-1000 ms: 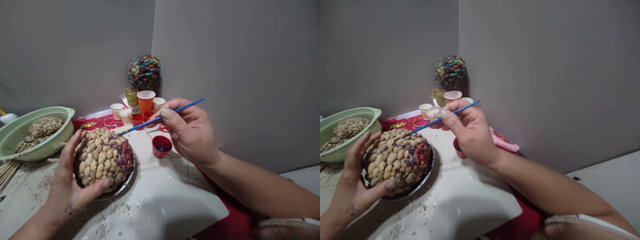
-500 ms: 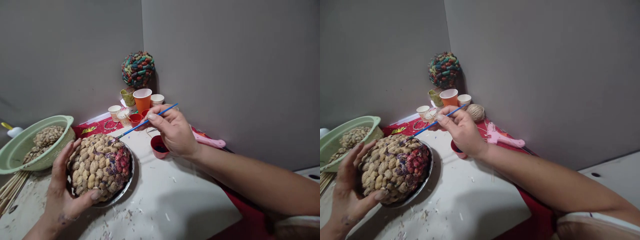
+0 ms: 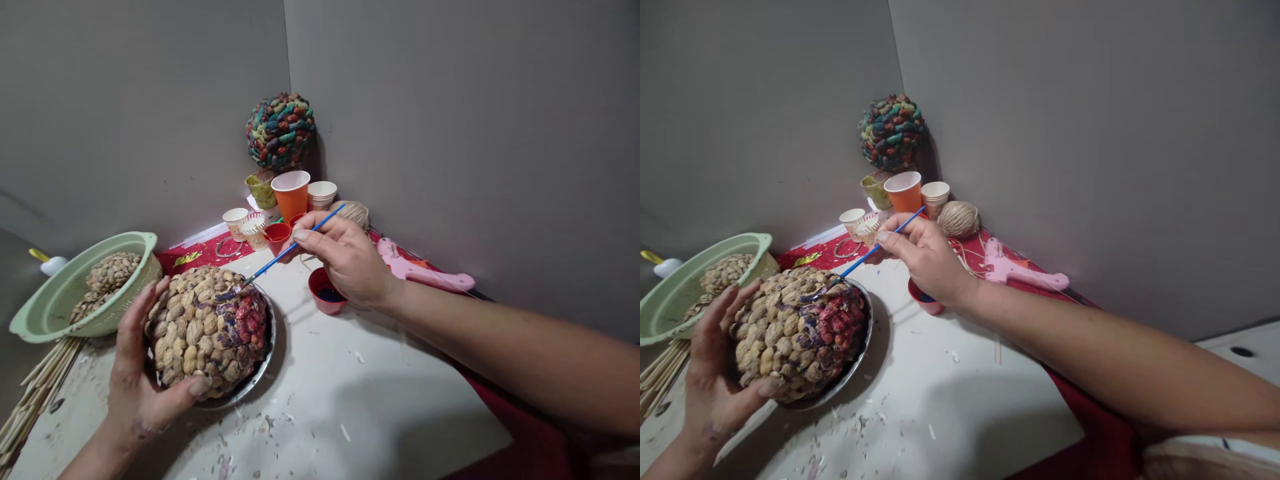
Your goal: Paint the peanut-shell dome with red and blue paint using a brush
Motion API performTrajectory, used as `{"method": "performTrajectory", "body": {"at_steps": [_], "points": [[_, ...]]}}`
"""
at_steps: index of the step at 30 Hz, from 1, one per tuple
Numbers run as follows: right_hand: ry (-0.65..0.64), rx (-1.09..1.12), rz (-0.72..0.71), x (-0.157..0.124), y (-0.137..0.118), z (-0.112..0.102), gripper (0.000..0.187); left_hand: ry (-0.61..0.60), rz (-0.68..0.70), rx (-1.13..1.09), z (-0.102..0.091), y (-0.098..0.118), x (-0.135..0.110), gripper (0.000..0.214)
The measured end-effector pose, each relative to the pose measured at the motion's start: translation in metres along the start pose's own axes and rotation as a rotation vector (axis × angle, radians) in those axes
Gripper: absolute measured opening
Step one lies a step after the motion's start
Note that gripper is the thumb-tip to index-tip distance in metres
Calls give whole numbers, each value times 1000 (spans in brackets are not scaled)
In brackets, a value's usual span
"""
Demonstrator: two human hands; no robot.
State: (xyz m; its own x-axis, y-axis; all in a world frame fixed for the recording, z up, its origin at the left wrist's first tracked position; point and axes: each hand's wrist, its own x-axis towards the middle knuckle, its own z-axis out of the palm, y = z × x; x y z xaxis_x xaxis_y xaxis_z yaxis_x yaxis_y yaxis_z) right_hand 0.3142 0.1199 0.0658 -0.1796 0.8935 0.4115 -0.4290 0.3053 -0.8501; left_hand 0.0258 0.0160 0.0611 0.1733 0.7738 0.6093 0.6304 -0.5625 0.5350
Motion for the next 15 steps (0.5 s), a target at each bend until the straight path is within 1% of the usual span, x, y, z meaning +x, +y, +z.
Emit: {"method": "performTrajectory", "body": {"at_steps": [4,8,10,15], "points": [[27,-61,43,2,-2,-5,23,4,8,10,0,0,0,102],[51,-103,74,5,-9,-7,26,7,18,12,-1,0,1,102],[48,-99,57,4,-13,-6,30,9,21,11,0,1,1,102],[-28,8,-33,-3,-16,4,38,13,16,3,1,0,2,101]]}}
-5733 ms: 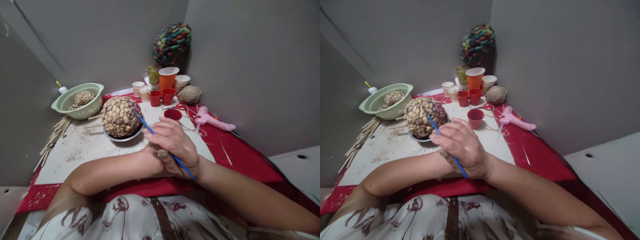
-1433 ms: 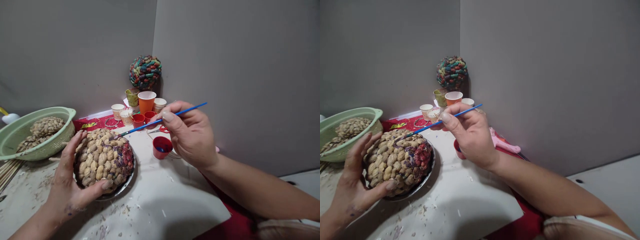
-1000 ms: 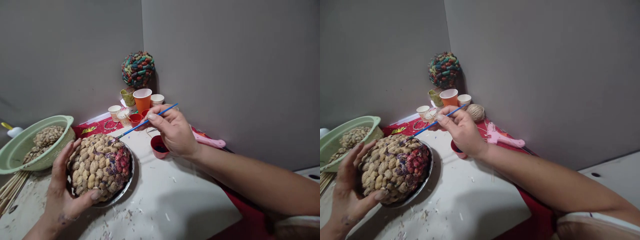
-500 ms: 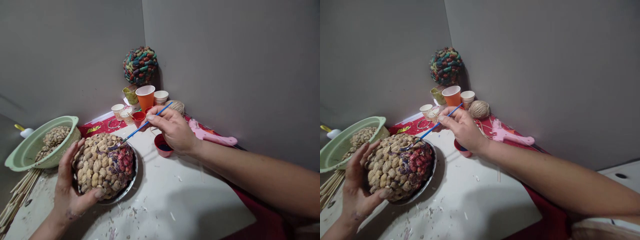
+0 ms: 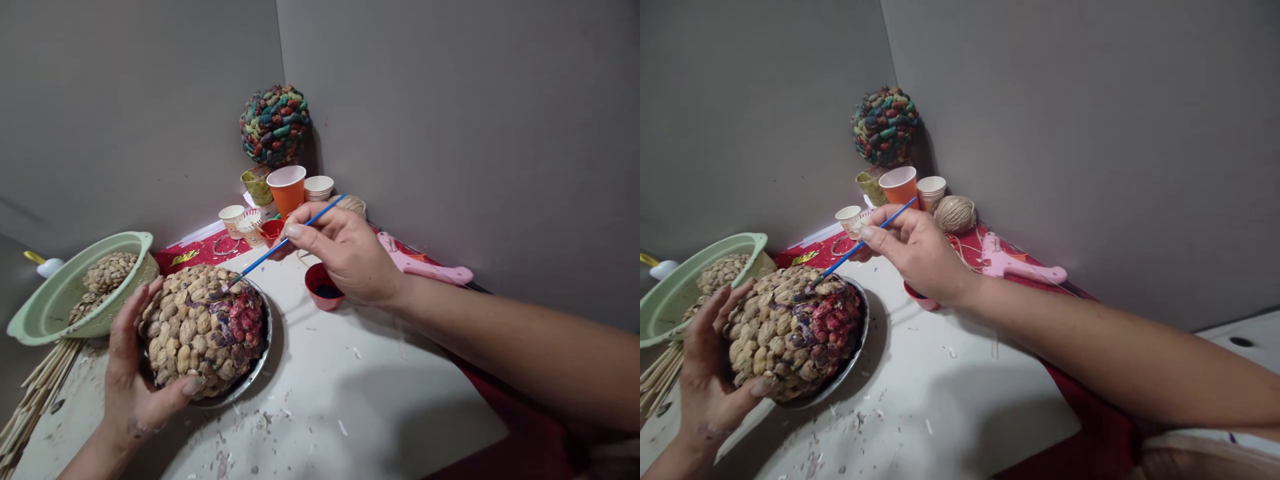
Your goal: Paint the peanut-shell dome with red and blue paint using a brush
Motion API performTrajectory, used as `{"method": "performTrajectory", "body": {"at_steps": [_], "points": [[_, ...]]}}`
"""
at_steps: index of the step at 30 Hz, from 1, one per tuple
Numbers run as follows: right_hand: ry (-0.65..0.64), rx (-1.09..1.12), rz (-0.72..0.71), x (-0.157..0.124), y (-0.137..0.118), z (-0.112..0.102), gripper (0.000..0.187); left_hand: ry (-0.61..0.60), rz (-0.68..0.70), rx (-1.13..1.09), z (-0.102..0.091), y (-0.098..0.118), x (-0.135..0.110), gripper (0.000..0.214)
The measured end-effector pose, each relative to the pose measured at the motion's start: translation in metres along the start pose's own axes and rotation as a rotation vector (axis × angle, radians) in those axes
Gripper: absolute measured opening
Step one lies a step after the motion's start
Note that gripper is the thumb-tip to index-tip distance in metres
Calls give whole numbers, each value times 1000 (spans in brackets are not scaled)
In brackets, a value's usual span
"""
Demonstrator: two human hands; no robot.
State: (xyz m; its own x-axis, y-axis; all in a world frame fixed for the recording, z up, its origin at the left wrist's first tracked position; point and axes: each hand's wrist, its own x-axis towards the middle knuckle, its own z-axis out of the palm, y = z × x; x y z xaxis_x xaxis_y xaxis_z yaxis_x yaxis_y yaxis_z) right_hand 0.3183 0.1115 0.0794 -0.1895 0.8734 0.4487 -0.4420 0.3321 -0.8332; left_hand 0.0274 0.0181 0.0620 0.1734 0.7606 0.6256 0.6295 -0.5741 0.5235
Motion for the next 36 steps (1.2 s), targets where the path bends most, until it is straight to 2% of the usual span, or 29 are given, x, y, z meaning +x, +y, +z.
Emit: {"method": "performTrajectory", "body": {"at_steps": [5,11,13,20,26,29,33,36], "points": [[-10,46,21,0,3,2,33,-6,-11,1,0,0,0,100],[16,-102,166,9,-7,-10,36,-8,-7,7,-1,-1,-2,100],[23,-137,151,10,-11,-11,36,-7,-9,13,-2,-2,-2,100],[-49,-83,-41,0,-9,0,32,8,-21,26,-1,-4,-3,102],[-181,-139,-50,3,-9,-8,19,22,-35,37,-1,-5,-2,107],[-237,-190,-46,9,-16,-15,21,21,-21,33,-2,-4,-2,108],[-198,-181,-22,9,-20,-16,31,-4,-38,26,-1,-1,-1,98],[-182,-120,-49,5,-16,-11,30,-13,-31,33,-1,1,-1,97]]}}
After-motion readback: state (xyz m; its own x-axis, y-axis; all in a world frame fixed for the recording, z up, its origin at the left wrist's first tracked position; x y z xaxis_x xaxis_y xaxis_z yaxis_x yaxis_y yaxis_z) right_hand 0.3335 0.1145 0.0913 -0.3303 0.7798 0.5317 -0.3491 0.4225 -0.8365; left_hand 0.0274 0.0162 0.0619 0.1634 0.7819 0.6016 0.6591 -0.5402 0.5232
